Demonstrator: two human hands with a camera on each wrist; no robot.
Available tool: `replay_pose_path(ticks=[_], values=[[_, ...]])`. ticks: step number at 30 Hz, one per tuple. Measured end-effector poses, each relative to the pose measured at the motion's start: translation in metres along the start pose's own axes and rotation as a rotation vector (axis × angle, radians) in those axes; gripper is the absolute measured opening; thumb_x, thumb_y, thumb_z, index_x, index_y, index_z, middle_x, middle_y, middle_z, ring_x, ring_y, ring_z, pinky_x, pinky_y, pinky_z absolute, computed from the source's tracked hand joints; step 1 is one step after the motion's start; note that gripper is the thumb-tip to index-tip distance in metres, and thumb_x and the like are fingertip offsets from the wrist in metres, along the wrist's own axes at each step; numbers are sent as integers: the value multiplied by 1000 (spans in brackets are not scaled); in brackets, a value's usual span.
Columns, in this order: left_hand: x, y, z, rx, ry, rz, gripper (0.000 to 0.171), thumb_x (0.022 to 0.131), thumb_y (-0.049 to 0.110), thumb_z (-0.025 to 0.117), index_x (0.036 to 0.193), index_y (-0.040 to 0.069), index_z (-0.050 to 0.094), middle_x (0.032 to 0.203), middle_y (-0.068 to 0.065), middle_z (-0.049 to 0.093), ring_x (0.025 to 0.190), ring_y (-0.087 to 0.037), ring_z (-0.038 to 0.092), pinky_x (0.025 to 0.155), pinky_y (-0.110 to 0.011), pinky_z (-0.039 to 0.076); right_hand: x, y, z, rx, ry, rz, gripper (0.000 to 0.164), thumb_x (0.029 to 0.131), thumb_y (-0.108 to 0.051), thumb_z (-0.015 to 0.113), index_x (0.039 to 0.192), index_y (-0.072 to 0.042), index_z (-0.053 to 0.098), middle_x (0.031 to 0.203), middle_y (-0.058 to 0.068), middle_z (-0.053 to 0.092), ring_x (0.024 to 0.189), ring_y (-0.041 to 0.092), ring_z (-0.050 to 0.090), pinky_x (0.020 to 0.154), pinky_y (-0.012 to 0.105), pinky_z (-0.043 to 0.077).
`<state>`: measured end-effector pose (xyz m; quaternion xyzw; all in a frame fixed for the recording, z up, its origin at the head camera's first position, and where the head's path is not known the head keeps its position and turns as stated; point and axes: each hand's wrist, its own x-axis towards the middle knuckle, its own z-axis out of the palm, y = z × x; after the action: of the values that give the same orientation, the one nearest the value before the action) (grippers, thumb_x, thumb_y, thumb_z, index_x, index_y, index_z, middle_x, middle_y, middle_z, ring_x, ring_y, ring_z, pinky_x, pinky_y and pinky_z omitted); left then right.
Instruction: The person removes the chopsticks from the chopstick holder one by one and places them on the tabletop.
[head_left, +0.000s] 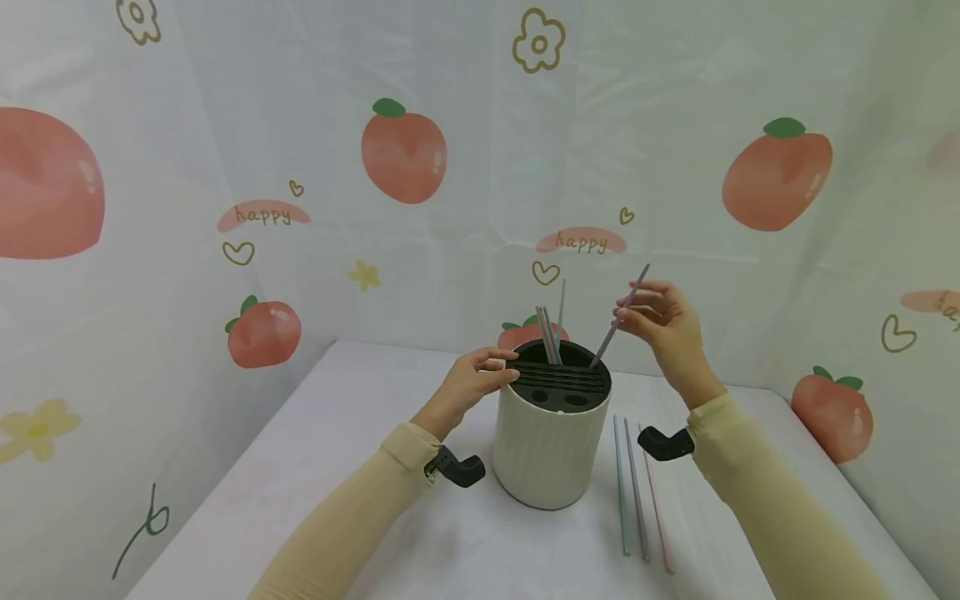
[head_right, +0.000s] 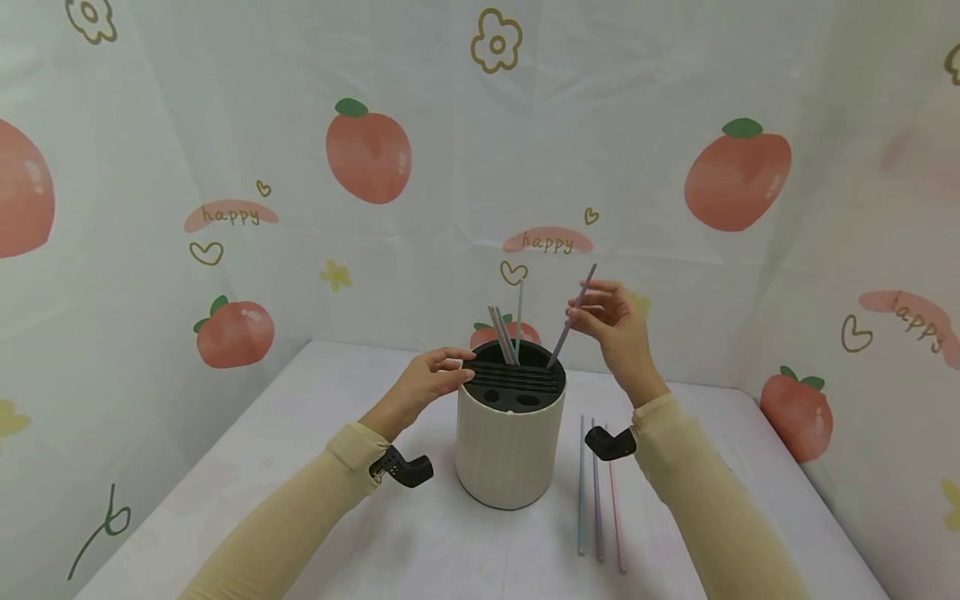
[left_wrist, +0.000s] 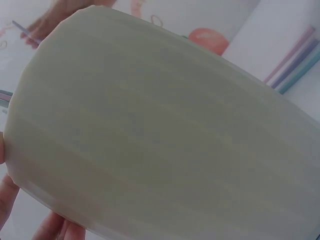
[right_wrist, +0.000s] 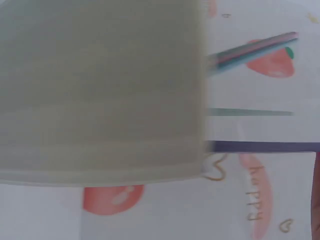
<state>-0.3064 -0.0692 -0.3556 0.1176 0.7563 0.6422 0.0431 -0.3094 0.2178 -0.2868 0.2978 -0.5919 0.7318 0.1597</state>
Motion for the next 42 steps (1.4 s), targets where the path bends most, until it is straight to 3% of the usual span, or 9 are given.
replay_pose_path(ticks=[4,9,13,16,21,28,31,36,42], values=[[0,0,0,-10,9,6,32,87,19,71,118,15,68,127,-17,55,114,-28,58,99,-45,48,16,-25,0,176,120,-113,40,85,21,55,116,-4,54,93,11,69,81,19,71,73,31,59],[1,0,0,-11,17,-3,31,86,20,72,117,15,68,126,-16,55,112,-26,59,98,-45,49,27,-53,-14,364,325,-168,40,81,23,59,115,2,55,88,18,66,73,26,69,68,35,59],[0,0,1,-1,17,-13,32,87,21,71,118,16,68,127,-15,55,114,-27,58,99,-47,48,21,-67,-36,393,449,-101,42,80,20,64,118,2,58,89,17,66,73,26,68,65,36,60],[0,0,1,1,16,-16,32,87,21,71,118,17,68,127,-15,55,115,-27,57,99,-47,47,10,-66,-56,372,485,18,42,80,19,64,117,0,62,87,15,69,73,24,70,64,35,60],[1,-1,0,4,21,-12,32,87,22,72,118,17,68,127,-15,55,116,-28,57,99,-47,47,-21,-40,-91,238,403,227,33,85,14,62,110,-6,69,84,8,73,74,17,72,65,30,59],[0,-2,1,-1,14,-7,32,87,21,71,119,16,68,129,-16,55,119,-29,55,100,-48,46,-80,21,-127,-127,261,474,30,91,0,63,98,-28,70,82,-8,72,76,4,69,66,20,57],[1,-3,1,5,11,-5,32,87,22,71,119,17,68,129,-16,54,120,-29,54,100,-48,46,-100,42,-132,-280,208,611,25,92,-5,64,115,-17,66,83,-13,70,78,1,67,69,20,57],[0,-2,1,9,9,8,33,87,22,71,119,16,68,129,-16,54,119,-29,54,99,-46,48,-123,65,-131,-448,127,786,57,94,-10,62,139,16,37,88,-10,71,79,2,67,72,23,57],[-1,-1,1,8,7,13,33,87,22,70,119,15,67,129,-17,54,117,-29,56,99,-45,48,-137,82,-128,-486,98,861,52,94,-5,60,135,19,39,89,-2,72,77,5,67,69,24,56]])
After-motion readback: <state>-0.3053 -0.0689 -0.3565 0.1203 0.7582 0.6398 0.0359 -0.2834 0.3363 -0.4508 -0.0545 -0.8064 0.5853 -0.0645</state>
